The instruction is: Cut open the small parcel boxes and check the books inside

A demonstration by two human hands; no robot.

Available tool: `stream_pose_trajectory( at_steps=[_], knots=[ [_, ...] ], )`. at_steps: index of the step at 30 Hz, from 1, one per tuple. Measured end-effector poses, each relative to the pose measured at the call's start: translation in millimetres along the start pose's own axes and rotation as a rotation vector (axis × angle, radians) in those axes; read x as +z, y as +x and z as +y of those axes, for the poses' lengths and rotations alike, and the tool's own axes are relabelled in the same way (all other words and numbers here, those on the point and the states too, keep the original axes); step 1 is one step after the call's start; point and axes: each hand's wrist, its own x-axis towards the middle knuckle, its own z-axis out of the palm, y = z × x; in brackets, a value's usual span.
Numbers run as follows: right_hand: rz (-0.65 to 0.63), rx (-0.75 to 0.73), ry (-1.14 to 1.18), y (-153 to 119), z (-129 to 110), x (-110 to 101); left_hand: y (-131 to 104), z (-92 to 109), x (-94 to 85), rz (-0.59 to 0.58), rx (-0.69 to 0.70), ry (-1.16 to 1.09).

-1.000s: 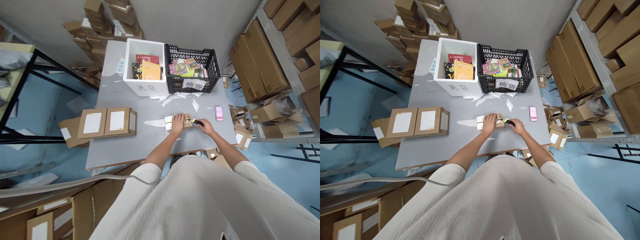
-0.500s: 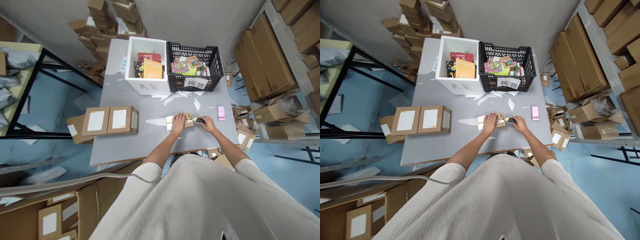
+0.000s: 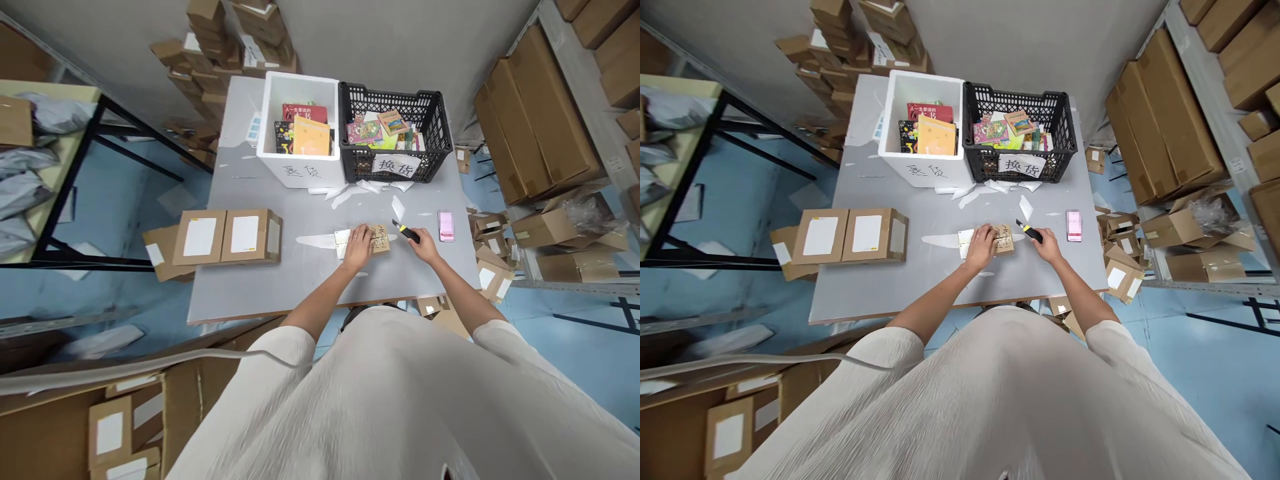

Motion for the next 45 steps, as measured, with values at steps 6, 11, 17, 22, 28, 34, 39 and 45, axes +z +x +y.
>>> stream_pose_trajectory(
  at_steps=[6,11,17,22,28,34,39,45],
  knots=[
    [-0.041,0.068,0.154,-5.6,-20.3,19.9,-40.7,-23.3,-25.3,-0.036,-0.088,-0.019],
    [-0.07,0.112,0.369,-4.7,-44.0,35.8,-63.6,-49.9,-32.3,-0.015,-0.251,-0.018],
    [-0.046,0.184,0.478,-4.0,-69.7,50.3,-63.8,-66.4,-28.5,-0.129,-0.317,-0.193],
    [0.079,0.22,0.509,-9.7,-79.2,52.3,-54.9,-69.4,-31.8,-0.114,-0.26,-0.211],
    [0.224,0.256,0.468,-21.2,-80.3,32.7,-32.7,-60.9,-42.6,-0.158,-0.165,-0.243],
    [0.279,0.297,0.432,-31.1,-66.2,7.3,-12.0,-38.1,-32.8,-0.261,-0.163,-0.257],
    [0.287,0.387,0.403,-34.8,-45.6,-4.6,-2.4,-19.7,-10.0,-0.309,-0.199,-0.285],
    [0.213,0.408,0.438,-27.3,-17.0,-17.2,12.4,3.2,13.0,-0.334,-0.33,-0.271]
  ],
)
